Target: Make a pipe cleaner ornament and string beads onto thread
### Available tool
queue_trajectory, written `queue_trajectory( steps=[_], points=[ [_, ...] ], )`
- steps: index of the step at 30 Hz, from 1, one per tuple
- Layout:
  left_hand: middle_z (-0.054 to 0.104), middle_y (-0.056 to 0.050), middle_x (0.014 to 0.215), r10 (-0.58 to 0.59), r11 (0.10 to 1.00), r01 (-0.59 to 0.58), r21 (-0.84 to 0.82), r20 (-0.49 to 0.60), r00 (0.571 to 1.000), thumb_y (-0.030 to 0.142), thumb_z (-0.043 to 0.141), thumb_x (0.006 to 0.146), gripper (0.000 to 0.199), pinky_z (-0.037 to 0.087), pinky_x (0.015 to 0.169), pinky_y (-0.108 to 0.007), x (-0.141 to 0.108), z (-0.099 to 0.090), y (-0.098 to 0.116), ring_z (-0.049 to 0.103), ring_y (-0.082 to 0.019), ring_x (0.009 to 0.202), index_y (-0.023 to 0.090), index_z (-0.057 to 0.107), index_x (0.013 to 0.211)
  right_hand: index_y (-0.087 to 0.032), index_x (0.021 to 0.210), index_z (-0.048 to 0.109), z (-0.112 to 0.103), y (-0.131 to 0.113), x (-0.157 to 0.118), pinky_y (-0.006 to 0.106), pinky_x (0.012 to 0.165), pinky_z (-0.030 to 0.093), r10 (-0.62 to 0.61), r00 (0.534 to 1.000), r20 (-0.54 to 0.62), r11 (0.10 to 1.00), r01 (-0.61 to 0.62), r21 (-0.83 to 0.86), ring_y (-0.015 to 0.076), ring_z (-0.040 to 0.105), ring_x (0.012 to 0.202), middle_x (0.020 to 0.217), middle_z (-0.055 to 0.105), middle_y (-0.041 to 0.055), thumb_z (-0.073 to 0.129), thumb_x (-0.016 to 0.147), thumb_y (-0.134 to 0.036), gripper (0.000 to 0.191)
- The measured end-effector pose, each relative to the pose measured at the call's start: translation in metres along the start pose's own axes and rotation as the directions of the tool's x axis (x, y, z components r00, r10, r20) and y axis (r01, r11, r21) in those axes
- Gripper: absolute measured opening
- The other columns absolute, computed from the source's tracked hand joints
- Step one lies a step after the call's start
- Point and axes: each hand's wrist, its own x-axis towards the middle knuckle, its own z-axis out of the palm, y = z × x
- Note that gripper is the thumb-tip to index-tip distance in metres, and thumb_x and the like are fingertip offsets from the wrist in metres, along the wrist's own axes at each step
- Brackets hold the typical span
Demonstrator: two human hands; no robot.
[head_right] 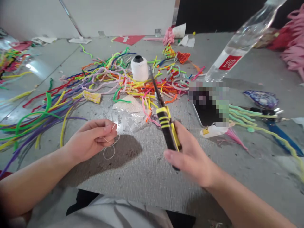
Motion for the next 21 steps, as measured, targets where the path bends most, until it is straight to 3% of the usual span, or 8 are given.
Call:
queue_trajectory(
  steps=[4, 8, 11, 14, 17, 21],
  points=[
    [0.047, 0.004, 0.056, 0.113, 0.993, -0.109, 0.034, -0.142, 0.983, 0.027, 0.09, 0.076, 0.025, 0.027, 0.05, -0.019, 0.0, 0.002, -0.001, 0.034, -0.005, 0.051, 0.015, 0.07, 0.067, -0.03, 0.109, 0.057, 0.0, -0.018, -0.004, 0.036, 0.052, 0.051, -0.037, 0.992, 0.117, 0.991, 0.051, -0.12, 0.0208, 0.055, 0.065, 0.084, 0.062, 0.001, 0.079, 0.085, -0.044, 0.036],
    [0.06, 0.001, 0.066, 0.192, 0.981, -0.188, 0.043, -0.163, 0.968, 0.027, 0.091, 0.074, 0.024, 0.034, 0.05, -0.019, -0.006, 0.005, -0.003, 0.043, -0.005, 0.053, 0.016, 0.071, 0.066, -0.032, 0.145, 0.052, 0.008, -0.024, -0.011, 0.041, 0.058, 0.063, -0.125, 0.979, 0.162, 0.963, 0.159, -0.217, 0.0295, 0.074, 0.076, 0.102, 0.077, 0.0097, 0.078, 0.089, -0.052, 0.065],
    [0.059, 0.002, 0.066, 0.189, 0.981, -0.192, 0.004, -0.192, 0.963, 0.027, 0.09, 0.075, 0.024, 0.035, 0.05, -0.019, -0.01, 0.01, -0.002, 0.042, -0.005, 0.052, 0.016, 0.07, 0.067, -0.033, 0.166, 0.04, 0.015, -0.02, -0.02, 0.047, 0.066, 0.069, -0.16, 0.972, 0.169, 0.954, 0.197, -0.227, 0.0364, 0.08, 0.089, 0.118, 0.08, 0.0156, 0.075, 0.092, -0.054, 0.084],
    [0.052, 0.004, 0.062, 0.175, 0.977, -0.201, -0.071, -0.268, 0.947, 0.023, 0.086, 0.075, 0.023, 0.032, 0.048, -0.018, -0.012, 0.015, 0.0, 0.034, -0.004, 0.05, 0.016, 0.065, 0.068, -0.037, 0.175, 0.03, 0.016, -0.013, -0.032, 0.049, 0.067, 0.073, -0.136, 0.975, 0.175, 0.957, 0.175, -0.232, 0.0387, 0.082, 0.093, 0.122, 0.08, 0.0163, 0.075, 0.092, -0.054, 0.096],
    [0.043, 0.006, 0.058, 0.194, 0.962, -0.242, -0.124, -0.311, 0.931, 0.022, 0.082, 0.076, 0.027, 0.03, 0.048, -0.017, -0.011, 0.016, 0.003, 0.03, -0.004, 0.05, 0.017, 0.058, 0.064, -0.038, 0.178, 0.024, 0.01, -0.006, -0.045, 0.053, 0.075, 0.076, -0.079, 0.966, 0.246, 0.952, 0.147, -0.268, 0.0436, 0.083, 0.107, 0.136, 0.077, 0.0188, 0.076, 0.091, -0.054, 0.103],
    [0.042, 0.007, 0.057, 0.235, 0.949, -0.287, -0.13, -0.313, 0.92, 0.019, 0.079, 0.076, 0.02, 0.031, 0.048, -0.017, -0.009, 0.013, 0.002, 0.032, -0.004, 0.05, 0.017, 0.061, 0.067, -0.03, 0.182, 0.011, 0.0, 0.004, -0.06, 0.062, 0.095, 0.071, 0.01, 0.92, 0.391, 0.932, 0.133, -0.337, 0.0522, 0.073, 0.133, 0.163, 0.061, 0.0234, 0.078, 0.089, -0.048, 0.116]
  ],
)
